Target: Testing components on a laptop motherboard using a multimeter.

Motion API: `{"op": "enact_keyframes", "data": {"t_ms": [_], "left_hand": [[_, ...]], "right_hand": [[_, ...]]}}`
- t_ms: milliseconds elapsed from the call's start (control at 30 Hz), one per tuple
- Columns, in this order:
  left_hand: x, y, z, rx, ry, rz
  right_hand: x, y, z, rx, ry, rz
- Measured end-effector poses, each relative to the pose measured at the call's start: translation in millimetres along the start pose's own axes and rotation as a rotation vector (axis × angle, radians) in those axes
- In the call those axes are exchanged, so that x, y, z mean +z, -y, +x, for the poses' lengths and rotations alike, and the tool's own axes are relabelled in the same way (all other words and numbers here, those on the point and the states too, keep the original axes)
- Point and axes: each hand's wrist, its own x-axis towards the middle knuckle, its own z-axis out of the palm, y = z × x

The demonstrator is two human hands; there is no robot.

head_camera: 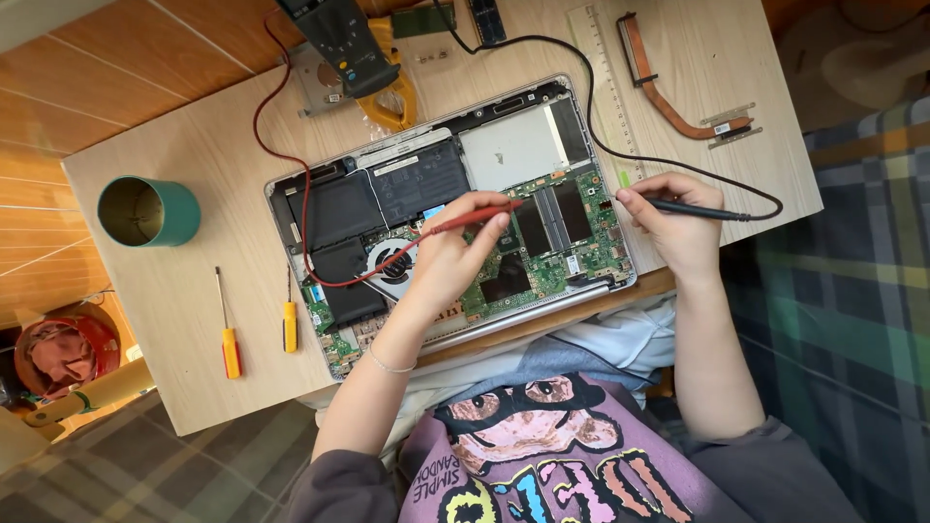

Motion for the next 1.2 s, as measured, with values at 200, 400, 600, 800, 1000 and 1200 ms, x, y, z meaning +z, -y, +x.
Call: {"op": "enact_keyframes", "data": {"t_ms": [200, 400, 600, 800, 1000, 1200], "left_hand": [[18, 6, 33, -0.004, -0.006, -0.013], [25, 19, 42, 0.029, -0.060, -0.022], [20, 28, 29, 0.000, -0.107, 0.047], [19, 20, 14, 0.104, -0.101, 0.067], [20, 18, 9, 0.069, -0.101, 0.040], [23, 21, 5, 0.165, -0.104, 0.090]], "right_hand": [[23, 10, 31, -0.063, 0.060, 0.087], [48, -5, 52, -0.218, 0.073, 0.029], [60, 7, 37, -0.203, 0.025, -0.034], [56, 5, 9, -0.125, 0.033, -0.048], [63, 5, 4, -0.024, 0.033, 0.040], [67, 10, -1, -0.066, 0.036, 0.038]]}}
